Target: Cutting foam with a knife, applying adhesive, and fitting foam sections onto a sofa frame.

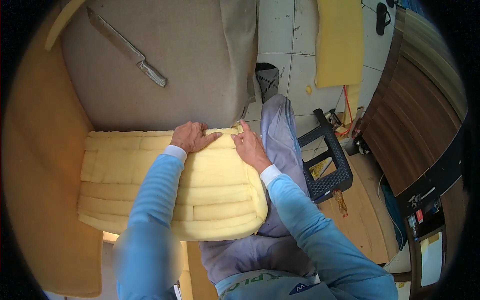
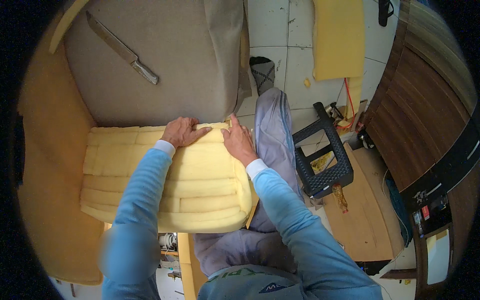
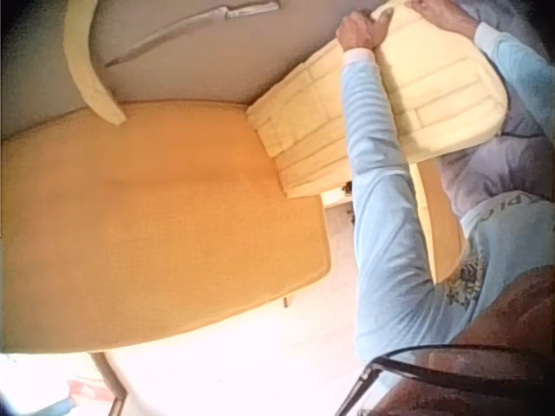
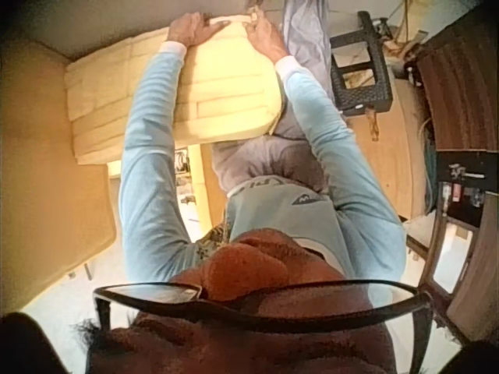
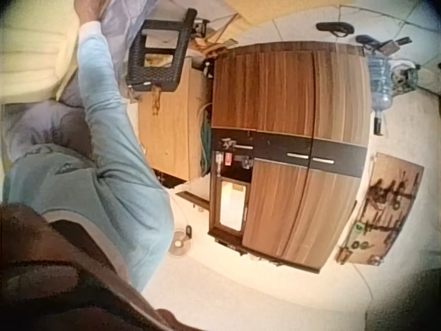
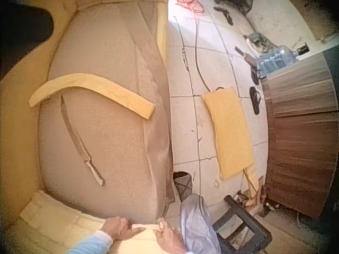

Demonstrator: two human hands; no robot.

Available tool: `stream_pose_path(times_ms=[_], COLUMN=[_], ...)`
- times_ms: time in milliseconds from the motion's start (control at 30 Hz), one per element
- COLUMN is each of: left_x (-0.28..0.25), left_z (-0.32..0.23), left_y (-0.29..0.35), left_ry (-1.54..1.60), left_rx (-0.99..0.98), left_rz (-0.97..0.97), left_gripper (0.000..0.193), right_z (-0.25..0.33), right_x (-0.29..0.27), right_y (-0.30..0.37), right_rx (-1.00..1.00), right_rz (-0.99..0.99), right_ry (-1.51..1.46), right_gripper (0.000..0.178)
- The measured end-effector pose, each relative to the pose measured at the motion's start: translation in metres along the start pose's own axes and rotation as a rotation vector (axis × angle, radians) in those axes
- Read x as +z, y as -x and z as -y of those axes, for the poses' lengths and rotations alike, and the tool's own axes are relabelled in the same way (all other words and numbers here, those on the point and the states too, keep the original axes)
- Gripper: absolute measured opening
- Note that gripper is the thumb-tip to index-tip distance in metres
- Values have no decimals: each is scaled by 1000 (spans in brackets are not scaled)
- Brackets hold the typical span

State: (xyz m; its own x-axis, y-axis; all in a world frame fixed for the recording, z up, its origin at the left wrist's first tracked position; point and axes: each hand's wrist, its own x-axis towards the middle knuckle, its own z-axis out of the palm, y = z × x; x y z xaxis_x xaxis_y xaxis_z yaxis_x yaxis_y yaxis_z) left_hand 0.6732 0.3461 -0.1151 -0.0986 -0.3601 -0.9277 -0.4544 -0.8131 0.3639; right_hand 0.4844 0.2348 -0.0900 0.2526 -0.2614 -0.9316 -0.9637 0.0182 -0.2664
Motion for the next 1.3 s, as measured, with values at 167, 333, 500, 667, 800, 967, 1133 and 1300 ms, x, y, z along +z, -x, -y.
stream_pose_path(times_ms=[167,333,500,667,800,967,1133,1300], left_x=[-10,5,14,1,-42,-47,-35,-63], left_z=[-19,-2,4,29,74,100,120,164], left_y=[6,-4,-6,-1,32,42,36,52], left_ry=[-18,10,100,11,-120,-219,-198,-262], left_rx=[44,21,57,67,-114,-161,-100,-169], left_rz=[-118,-96,-170,-124,15,4,-106,-85], left_gripper=[59,54,49,54,72,80,76,82], right_z=[0,15,25,36,48,74,80,88], right_x=[-1,-3,-1,11,13,28,51,47], right_y=[4,8,5,3,2,4,11,2], right_rx=[2,-90,-490,-340,-366,-413,-413,-422], right_rz=[-33,-43,-117,257,222,354,222,418], right_ry=[144,283,313,481,542,575,525,599], right_gripper=[53,48,51,60,59,64,66,74])
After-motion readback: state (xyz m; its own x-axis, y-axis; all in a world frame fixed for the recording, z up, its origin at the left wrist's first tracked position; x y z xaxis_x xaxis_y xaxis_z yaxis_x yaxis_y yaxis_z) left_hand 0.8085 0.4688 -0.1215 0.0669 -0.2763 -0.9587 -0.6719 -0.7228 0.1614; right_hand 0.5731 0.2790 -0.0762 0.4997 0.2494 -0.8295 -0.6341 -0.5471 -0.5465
